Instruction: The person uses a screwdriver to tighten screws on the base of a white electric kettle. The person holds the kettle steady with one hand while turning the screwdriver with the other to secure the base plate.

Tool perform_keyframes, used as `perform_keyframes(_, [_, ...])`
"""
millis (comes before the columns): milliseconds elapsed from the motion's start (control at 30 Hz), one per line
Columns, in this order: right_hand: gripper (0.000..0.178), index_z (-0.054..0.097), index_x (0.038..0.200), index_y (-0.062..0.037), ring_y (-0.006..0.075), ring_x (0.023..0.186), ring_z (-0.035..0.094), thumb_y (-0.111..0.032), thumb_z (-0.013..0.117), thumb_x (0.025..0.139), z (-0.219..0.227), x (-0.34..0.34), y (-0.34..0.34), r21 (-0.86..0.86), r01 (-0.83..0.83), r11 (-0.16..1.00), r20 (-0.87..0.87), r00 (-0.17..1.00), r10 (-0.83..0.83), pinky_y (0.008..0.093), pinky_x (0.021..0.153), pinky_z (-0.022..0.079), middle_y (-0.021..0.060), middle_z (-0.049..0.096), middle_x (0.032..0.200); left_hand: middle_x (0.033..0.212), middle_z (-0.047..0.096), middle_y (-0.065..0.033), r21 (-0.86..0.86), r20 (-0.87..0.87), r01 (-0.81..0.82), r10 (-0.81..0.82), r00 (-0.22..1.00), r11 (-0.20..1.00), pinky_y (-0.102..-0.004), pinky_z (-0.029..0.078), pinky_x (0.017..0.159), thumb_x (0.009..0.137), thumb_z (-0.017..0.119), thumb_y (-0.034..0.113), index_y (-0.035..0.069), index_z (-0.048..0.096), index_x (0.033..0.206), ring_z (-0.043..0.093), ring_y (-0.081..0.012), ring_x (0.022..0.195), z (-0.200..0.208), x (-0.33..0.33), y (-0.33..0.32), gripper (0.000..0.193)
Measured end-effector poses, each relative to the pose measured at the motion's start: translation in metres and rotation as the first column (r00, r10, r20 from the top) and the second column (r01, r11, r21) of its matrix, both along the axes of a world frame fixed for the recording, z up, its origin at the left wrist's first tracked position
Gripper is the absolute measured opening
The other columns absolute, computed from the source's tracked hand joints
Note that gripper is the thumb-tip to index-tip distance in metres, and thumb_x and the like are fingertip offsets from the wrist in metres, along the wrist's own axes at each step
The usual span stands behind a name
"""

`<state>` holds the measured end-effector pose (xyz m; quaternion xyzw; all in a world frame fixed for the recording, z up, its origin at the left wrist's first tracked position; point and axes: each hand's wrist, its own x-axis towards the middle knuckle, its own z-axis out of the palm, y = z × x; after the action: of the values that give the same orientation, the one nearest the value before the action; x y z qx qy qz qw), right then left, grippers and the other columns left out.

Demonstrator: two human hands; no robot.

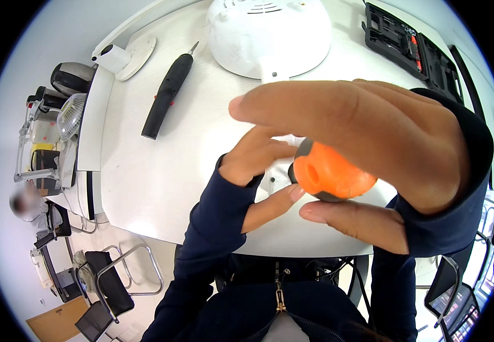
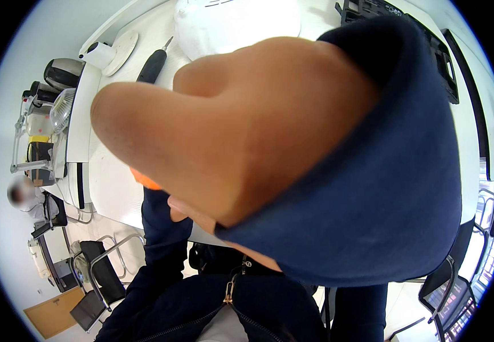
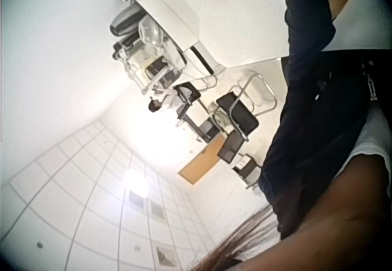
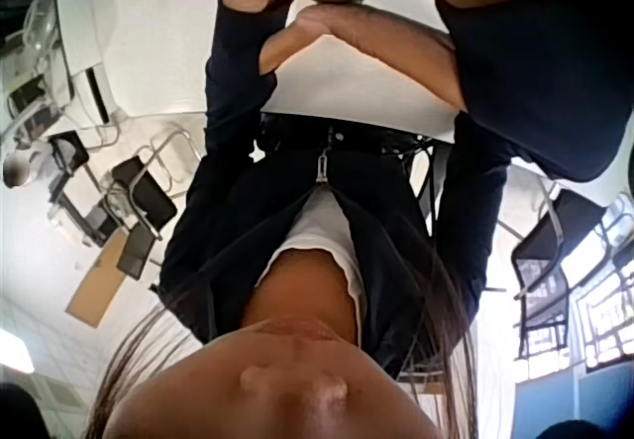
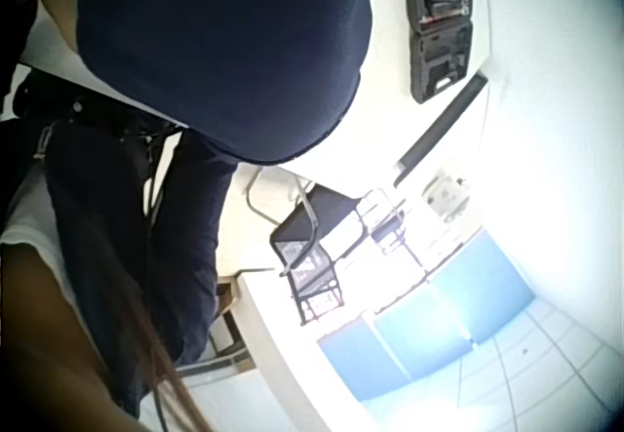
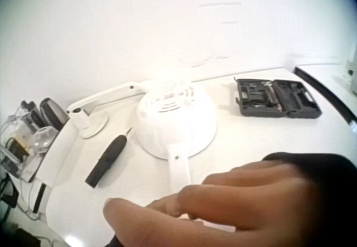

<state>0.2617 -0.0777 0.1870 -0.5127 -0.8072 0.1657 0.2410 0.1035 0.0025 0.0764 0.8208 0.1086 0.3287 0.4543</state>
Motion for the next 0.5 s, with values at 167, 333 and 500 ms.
perform_keyframes(167, [0.057,0.043,0.121,-0.0008,0.0282,0.090,0.061,0.002,0.065,0.069,0.001,0.001,-0.004,0.051,-0.021,0.998,-0.003,1.000,0.021,0.0355,0.083,0.047,0.0136,0.062,0.101,0.109,0.057,-0.0123,-0.127,0.015,0.152,-0.151,0.988,0.980,-0.0337,0.039,0.090,0.067,0.073,0.007,0.002,0.054,0.105,0.055,-0.0230,0.101,-0.010,-0.003,0.011,0.043])
perform_keyframes(333, [0.058,0.041,0.122,0.0005,0.0284,0.091,0.061,0.003,0.064,0.069,0.006,0.002,-0.002,0.034,-0.106,0.994,-0.116,0.987,0.109,0.0358,0.085,0.046,0.0138,0.062,0.101,0.109,0.057,-0.0124,-0.134,0.033,0.165,-0.162,0.986,0.977,-0.0334,0.039,0.089,0.068,0.072,0.007,0.002,0.054,0.106,0.055,-0.0229,0.101,0.000,-0.008,0.010,0.042])
perform_keyframes(500, [0.057,0.042,0.122,0.0003,0.0283,0.090,0.061,-0.001,0.065,0.069,-0.006,0.003,0.001,0.071,-0.092,0.993,-0.083,0.992,0.097,0.0349,0.084,0.046,0.0132,0.062,0.101,0.109,0.057,-0.0125,-0.150,0.048,0.175,-0.170,0.984,0.973,-0.0332,0.039,0.089,0.068,0.072,0.006,0.002,0.054,0.106,0.055,-0.0229,0.100,-0.007,-0.003,0.010,0.042])
